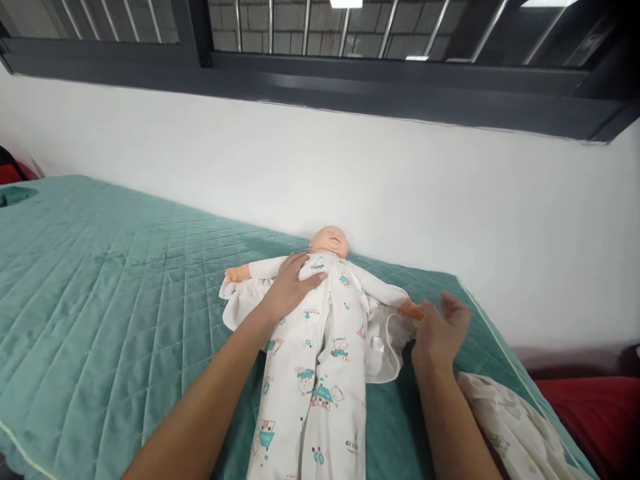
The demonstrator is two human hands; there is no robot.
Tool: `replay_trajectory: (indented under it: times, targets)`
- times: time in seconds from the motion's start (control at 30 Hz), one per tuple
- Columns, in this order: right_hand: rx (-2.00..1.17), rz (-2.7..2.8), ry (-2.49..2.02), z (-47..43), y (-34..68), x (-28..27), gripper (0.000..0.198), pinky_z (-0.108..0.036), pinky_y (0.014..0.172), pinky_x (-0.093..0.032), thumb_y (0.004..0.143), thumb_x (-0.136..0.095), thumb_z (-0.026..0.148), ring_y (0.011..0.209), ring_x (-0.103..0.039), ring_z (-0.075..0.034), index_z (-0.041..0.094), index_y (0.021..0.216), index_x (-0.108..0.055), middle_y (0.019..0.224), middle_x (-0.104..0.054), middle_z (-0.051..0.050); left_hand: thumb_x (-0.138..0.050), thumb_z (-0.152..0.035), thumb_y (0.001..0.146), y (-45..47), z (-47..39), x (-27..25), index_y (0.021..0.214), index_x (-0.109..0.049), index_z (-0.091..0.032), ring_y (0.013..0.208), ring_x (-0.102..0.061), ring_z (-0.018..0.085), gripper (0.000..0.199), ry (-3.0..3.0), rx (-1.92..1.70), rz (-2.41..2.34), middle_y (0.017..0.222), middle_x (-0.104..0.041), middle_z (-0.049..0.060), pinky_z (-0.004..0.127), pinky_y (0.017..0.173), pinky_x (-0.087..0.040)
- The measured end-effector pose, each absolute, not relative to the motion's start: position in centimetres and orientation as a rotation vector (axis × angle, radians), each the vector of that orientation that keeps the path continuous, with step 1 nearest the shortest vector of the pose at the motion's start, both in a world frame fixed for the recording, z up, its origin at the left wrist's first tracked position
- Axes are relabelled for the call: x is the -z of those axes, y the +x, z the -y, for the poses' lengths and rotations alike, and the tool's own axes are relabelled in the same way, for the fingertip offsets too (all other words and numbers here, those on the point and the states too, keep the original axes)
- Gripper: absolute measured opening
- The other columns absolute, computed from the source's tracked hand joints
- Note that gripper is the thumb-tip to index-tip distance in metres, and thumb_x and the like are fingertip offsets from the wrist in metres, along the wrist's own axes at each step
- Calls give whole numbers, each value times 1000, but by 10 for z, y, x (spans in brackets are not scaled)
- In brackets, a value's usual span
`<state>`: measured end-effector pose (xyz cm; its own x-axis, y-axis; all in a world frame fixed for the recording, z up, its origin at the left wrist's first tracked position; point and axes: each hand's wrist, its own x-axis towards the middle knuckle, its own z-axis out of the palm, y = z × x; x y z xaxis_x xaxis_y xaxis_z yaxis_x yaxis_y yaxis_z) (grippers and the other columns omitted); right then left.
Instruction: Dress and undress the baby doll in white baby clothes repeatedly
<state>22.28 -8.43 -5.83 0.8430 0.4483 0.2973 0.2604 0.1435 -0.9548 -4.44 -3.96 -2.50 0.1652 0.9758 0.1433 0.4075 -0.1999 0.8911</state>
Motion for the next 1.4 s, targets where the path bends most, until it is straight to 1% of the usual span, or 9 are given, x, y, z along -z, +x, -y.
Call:
replay_trajectory:
  times: [0.07,0.13,0.27,0.43,0.77,0.9,1.07,1.2,1.4]
  targets:
    - [-15,819,-1461,88,210,56,37,-44,110,-38,76,-60,23,128,-46,-24,22,113,-57,132,-53,-7,-58,-56,84,-48,41,27,138,-47,-23,148,-22,27,64,1685,-979,-1326,158,-31,7,42,121,-22]
    - [-26,1023,-1387,90,197,55,35,-45,113,-34,81,-58,25,133,-43,-23,23,116,-57,138,-50,-7,-60,-56,83,-50,41,28,138,-47,-24,148,-23,27,65,1664,-973,-1322,158,-30,7,43,121,-23]
    - [-393,1326,-1222,90,175,58,40,-44,117,-32,88,-60,34,133,-45,-21,26,126,-54,139,-52,-5,-62,-54,82,-51,41,29,129,-54,-27,145,-29,27,55,1668,-1013,-1299,155,-36,5,43,120,-24]
    - [-685,1447,-1297,94,163,53,49,-44,120,-27,89,-60,45,139,-39,-21,29,134,-52,148,-47,-3,-64,-51,82,-51,43,31,116,-61,-26,143,-33,25,42,1669,-1063,-1282,152,-40,4,40,119,-26]
    - [-836,1546,-1301,96,166,53,65,-47,124,-12,89,-58,51,149,-20,-21,33,148,-37,160,-28,1,-64,-39,85,-48,50,36,92,-63,-24,137,-39,22,16,1860,-1290,-1262,142,-51,3,39,116,-32]
    - [-890,1552,-1288,96,169,54,75,-47,124,-13,84,-66,49,150,-18,-23,35,149,-33,161,-25,3,-56,-29,92,-46,54,39,89,-60,-22,127,-48,21,8,2107,-1496,-1200,131,-57,5,40,109,-39]
    - [-812,1619,-1244,97,165,50,70,-45,124,-15,81,-71,43,149,-20,-23,35,144,-41,160,-27,2,-48,-20,95,-47,55,47,95,-57,-21,96,-57,21,9,2441,-1669,-1102,99,-63,8,37,86,-48]
    - [-698,1667,-1210,99,157,45,58,-47,122,-19,81,-71,39,147,-26,-24,32,134,-51,157,-33,-2,-46,-18,95,-49,53,49,93,-56,-20,87,-55,21,10,2630,-1680,-1087,92,-62,8,34,76,-46]
    - [-557,1729,-1200,100,151,43,50,-46,120,-24,79,-72,35,144,-29,-25,32,127,-55,154,-35,-4,-43,-8,92,-49,57,45,89,-54,-19,74,-49,19,16,2900,-1690,-1060,82,-59,6,33,67,-39]
